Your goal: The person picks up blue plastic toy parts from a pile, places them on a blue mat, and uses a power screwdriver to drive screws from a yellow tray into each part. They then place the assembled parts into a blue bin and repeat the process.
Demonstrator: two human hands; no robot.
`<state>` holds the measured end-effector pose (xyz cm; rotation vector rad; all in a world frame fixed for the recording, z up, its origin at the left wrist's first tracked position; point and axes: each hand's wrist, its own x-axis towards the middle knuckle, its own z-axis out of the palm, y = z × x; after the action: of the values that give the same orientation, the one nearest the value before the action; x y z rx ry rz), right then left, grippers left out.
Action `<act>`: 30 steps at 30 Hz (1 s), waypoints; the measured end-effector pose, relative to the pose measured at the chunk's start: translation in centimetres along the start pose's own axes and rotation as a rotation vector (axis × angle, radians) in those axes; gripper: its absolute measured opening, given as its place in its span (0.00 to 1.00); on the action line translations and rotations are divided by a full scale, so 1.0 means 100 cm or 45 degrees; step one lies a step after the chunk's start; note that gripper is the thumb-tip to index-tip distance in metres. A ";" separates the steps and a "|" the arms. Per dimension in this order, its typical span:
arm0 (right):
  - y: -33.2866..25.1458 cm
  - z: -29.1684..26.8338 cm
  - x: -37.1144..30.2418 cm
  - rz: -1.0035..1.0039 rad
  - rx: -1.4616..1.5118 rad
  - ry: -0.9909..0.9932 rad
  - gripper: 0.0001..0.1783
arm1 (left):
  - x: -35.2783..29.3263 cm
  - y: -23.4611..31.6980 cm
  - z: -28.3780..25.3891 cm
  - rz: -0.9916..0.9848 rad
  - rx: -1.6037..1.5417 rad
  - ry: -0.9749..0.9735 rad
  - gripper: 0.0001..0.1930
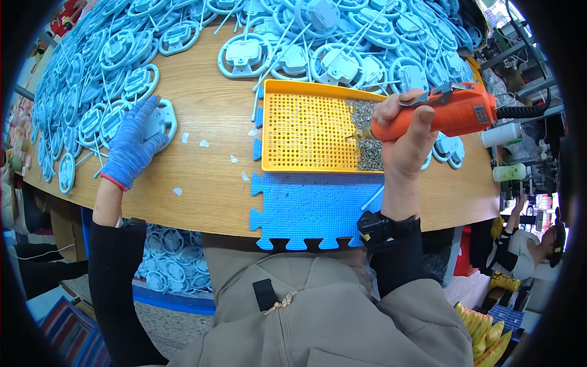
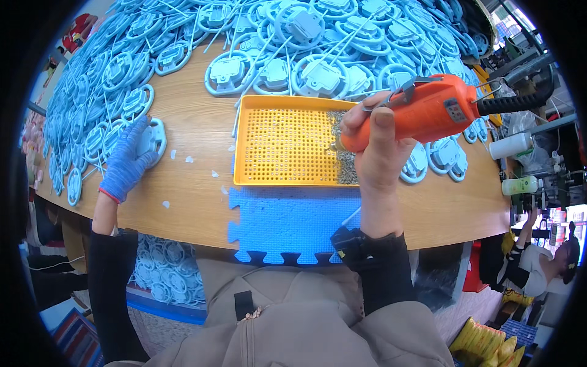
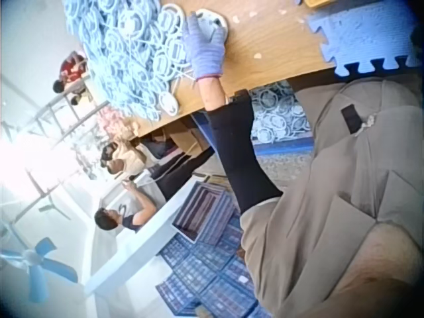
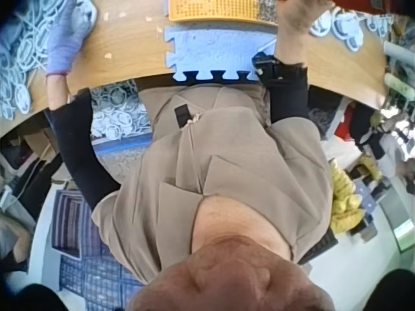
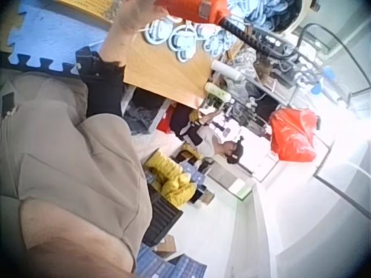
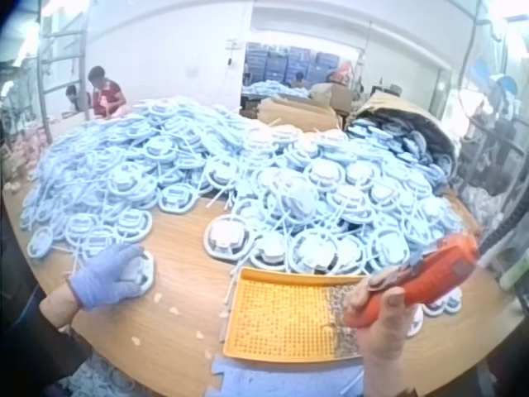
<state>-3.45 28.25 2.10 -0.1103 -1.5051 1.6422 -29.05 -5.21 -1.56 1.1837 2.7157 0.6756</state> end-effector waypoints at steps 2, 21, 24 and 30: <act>0.002 0.000 0.001 -0.033 -0.023 0.007 0.28 | -0.005 -0.006 0.005 0.073 0.040 0.032 0.39; -0.016 0.010 0.002 -0.059 -0.034 0.040 0.32 | -0.085 0.197 0.060 0.638 -0.118 0.013 0.35; -0.042 0.019 0.002 -0.142 0.116 0.015 0.33 | -0.088 0.206 0.079 0.499 -0.180 0.151 0.38; -0.070 0.050 -0.047 0.097 0.198 -0.257 0.38 | -0.090 0.211 0.089 0.368 -0.113 0.205 0.41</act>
<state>0.10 20.58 7.07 0.0866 -1.5309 1.8705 -6.32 4.18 -1.10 1.5802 2.6298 0.9541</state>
